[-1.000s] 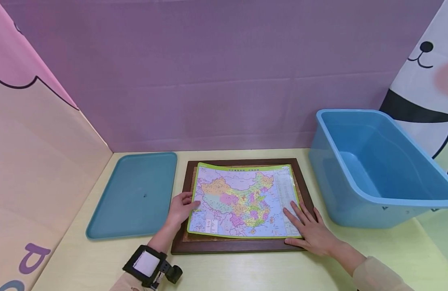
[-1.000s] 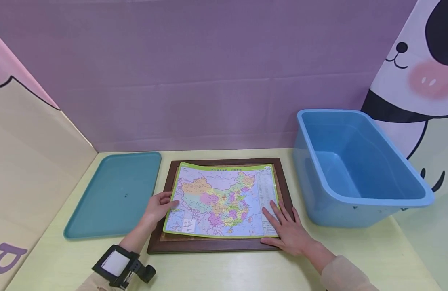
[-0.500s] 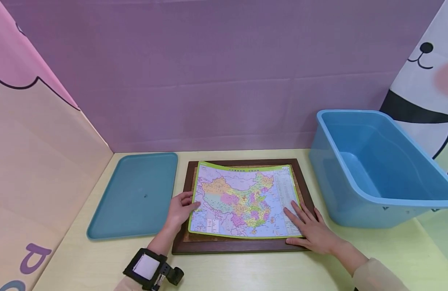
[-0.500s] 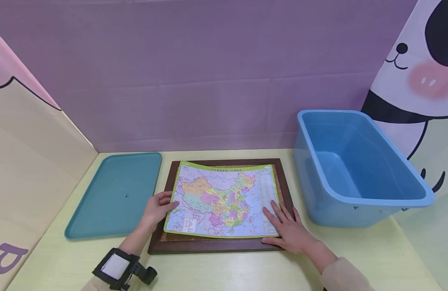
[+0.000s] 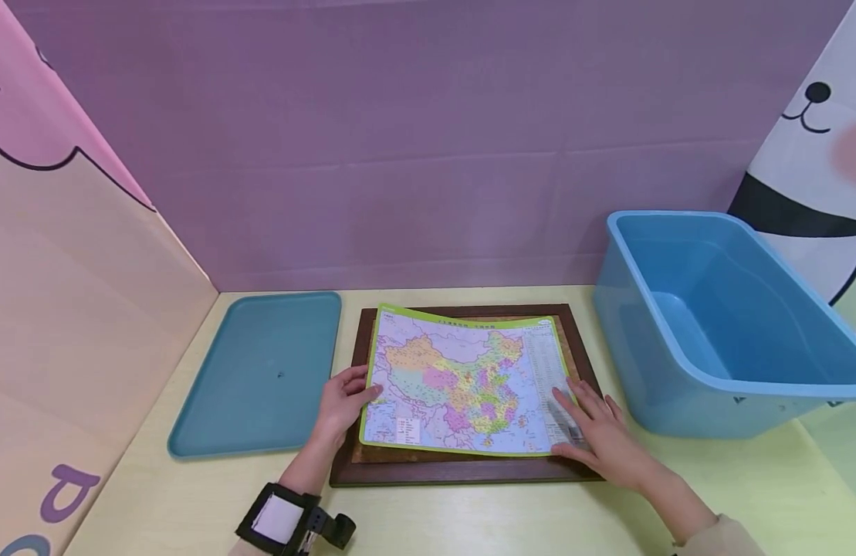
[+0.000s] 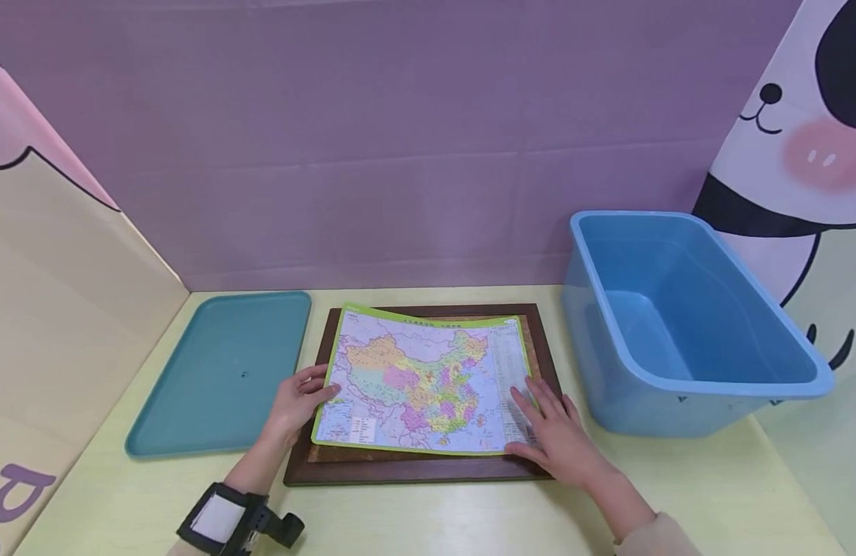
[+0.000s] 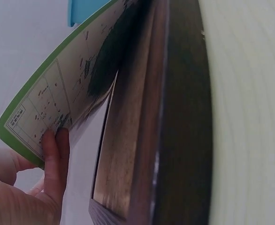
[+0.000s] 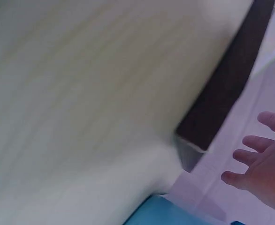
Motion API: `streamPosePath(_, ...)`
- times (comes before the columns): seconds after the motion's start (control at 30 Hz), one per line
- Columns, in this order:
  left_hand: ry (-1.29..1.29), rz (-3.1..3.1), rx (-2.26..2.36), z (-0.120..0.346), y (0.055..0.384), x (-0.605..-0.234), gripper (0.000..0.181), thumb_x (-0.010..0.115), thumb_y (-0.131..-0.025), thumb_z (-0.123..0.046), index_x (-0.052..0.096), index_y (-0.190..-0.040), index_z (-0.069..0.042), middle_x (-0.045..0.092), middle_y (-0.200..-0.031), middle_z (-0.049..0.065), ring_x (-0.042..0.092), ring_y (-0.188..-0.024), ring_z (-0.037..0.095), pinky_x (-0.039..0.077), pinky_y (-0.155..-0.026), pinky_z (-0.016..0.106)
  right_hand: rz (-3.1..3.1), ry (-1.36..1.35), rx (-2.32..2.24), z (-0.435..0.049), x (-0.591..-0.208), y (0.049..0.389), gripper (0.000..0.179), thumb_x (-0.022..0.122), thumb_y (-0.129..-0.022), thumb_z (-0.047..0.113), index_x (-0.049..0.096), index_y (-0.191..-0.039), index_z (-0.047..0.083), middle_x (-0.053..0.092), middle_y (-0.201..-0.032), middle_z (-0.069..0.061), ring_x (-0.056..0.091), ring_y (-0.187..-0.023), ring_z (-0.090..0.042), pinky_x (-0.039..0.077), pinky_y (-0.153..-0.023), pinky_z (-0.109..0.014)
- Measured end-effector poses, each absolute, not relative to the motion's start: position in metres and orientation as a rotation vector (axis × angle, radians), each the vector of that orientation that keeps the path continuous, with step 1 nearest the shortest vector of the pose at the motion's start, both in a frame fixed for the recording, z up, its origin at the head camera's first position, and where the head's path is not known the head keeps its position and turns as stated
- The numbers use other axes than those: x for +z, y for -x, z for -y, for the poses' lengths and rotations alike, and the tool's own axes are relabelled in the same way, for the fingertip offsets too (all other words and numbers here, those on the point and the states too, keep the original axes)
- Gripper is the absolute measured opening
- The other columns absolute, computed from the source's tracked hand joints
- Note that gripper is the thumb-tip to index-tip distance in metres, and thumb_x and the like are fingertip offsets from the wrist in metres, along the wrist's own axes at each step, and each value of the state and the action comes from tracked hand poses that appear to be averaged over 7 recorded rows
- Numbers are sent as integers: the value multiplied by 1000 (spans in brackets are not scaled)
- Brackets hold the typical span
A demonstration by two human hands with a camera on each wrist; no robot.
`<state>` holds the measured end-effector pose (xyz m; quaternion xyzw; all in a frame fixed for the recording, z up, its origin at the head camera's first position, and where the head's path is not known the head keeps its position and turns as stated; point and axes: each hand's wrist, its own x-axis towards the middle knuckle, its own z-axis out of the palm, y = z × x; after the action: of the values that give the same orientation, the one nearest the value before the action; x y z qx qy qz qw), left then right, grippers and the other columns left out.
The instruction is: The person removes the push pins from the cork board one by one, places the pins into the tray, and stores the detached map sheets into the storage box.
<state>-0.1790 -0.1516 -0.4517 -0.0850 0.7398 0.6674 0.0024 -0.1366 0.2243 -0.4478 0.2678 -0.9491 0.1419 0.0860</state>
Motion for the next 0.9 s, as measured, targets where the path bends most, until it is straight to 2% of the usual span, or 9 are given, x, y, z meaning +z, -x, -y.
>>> streamPosePath(0.2,278,-2260,2127,154,180,-457,39,61,-81,1,49,-119,5,62,-91,15,59,-70,15,47,-60,25,2778,-724,445,-217,-441,130,73,66,-76,41,38,-133,5,33,-134,-21,29,-121,-43,24,-88,-63)
streamPosePath(0.4,273,-2237,2141,153,180,-459,39,61,-82,-1,50,-119,2,62,-92,14,59,-73,16,47,-62,27,2630,-735,512,-215,-433,119,71,74,-70,29,44,-128,0,40,-129,-21,38,-115,-40,32,-83,-58)
streamPosePath(0.57,257,-2176,2191,155,182,-465,41,62,-81,-2,50,-119,1,62,-90,11,59,-72,14,47,-61,26,2612,-659,547,-213,-417,107,75,76,-67,22,42,-132,8,42,-128,-19,42,-113,-37,37,-81,-50)
streamPosePath(0.67,234,-2148,2233,156,183,-468,41,64,-80,-2,50,-118,2,63,-85,8,59,-68,14,47,-58,25,2622,-586,571,-213,-408,99,77,77,-66,19,40,-133,11,40,-131,-17,41,-114,-36,37,-84,-47)
streamPosePath(0.7,224,-2140,2240,156,183,-470,42,64,-79,-3,49,-118,3,63,-84,7,59,-68,13,47,-57,25,2623,-564,580,-213,-406,97,77,77,-66,18,40,-134,11,39,-132,-17,40,-115,-36,36,-86,-45)
streamPosePath(0.8,227,-2128,2257,157,184,-473,42,65,-79,-4,50,-118,2,62,-82,5,58,-67,13,46,-56,25,2623,-508,615,-216,-400,89,77,76,-68,15,38,-135,13,35,-135,-14,35,-121,-30,30,-96,-27)
streamPosePath(0.9,162,-2078,2305,160,189,-485,43,66,-79,-5,50,-119,-1,63,-85,7,59,-68,14,47,-56,26,2612,-468,631,-220,-395,84,78,76,-67,11,37,-135,12,32,-137,-13,30,-125,-23,20,-95,-9)
